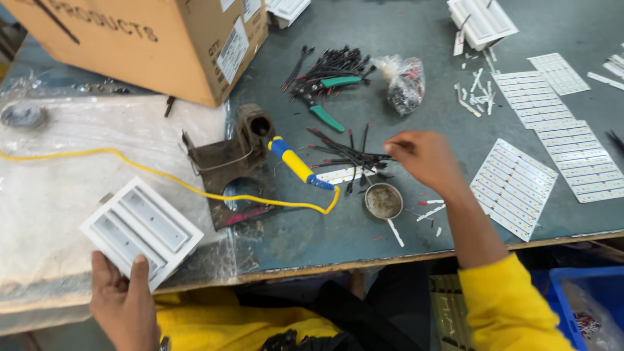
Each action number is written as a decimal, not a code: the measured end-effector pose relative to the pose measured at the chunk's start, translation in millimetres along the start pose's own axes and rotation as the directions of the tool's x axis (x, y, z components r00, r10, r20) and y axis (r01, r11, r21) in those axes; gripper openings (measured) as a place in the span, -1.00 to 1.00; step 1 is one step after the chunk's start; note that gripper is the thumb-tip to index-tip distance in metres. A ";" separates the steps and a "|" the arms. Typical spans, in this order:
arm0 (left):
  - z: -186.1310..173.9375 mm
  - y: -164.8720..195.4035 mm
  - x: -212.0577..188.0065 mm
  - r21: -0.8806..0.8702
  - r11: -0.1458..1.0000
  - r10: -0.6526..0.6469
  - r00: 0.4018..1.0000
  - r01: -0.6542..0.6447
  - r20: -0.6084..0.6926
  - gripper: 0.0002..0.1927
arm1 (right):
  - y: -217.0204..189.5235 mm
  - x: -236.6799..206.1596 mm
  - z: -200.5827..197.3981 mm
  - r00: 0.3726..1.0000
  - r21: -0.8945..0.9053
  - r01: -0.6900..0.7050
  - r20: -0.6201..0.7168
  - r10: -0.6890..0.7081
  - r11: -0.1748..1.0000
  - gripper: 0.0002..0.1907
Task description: The person solders wires to LED strips inside a white plastic housing. They use a soldering iron and solder to attach red and black wires to the LED strip, then place the strip into the housing and repeat the process for a second strip.
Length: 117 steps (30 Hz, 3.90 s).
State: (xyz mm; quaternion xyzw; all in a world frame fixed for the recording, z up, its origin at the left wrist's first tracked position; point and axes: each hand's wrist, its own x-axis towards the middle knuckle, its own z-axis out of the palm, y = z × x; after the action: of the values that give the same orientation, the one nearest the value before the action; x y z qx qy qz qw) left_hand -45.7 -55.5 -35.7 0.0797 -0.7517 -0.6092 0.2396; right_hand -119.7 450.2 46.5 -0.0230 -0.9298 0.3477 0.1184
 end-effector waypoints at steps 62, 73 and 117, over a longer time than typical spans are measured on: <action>51.3 7.4 -100.3 -0.564 -0.136 0.325 0.574 0.815 0.752 -0.09 | -182.5 -163.5 71.5 0.785 0.101 0.614 -0.182 -0.592 0.783 -0.78; 48.0 45.6 -85.2 -0.595 -0.062 0.165 0.596 0.801 0.786 -0.22 | -193.7 -159.3 75.7 0.738 0.092 0.669 -0.209 -0.642 0.738 -0.82; 41.3 37.5 -105.1 -0.643 0.283 -0.011 0.673 0.712 0.740 -0.54 | -203.6 -164.0 69.8 0.700 -0.010 0.715 -0.001 -0.715 0.700 -0.84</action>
State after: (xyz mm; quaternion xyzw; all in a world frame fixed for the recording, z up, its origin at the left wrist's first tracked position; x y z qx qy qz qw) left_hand 33.5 33.3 -33.4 -0.0826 -0.2763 -0.9420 -0.1718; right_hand 31.2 230.8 94.9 0.3379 -0.8672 0.2706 0.2460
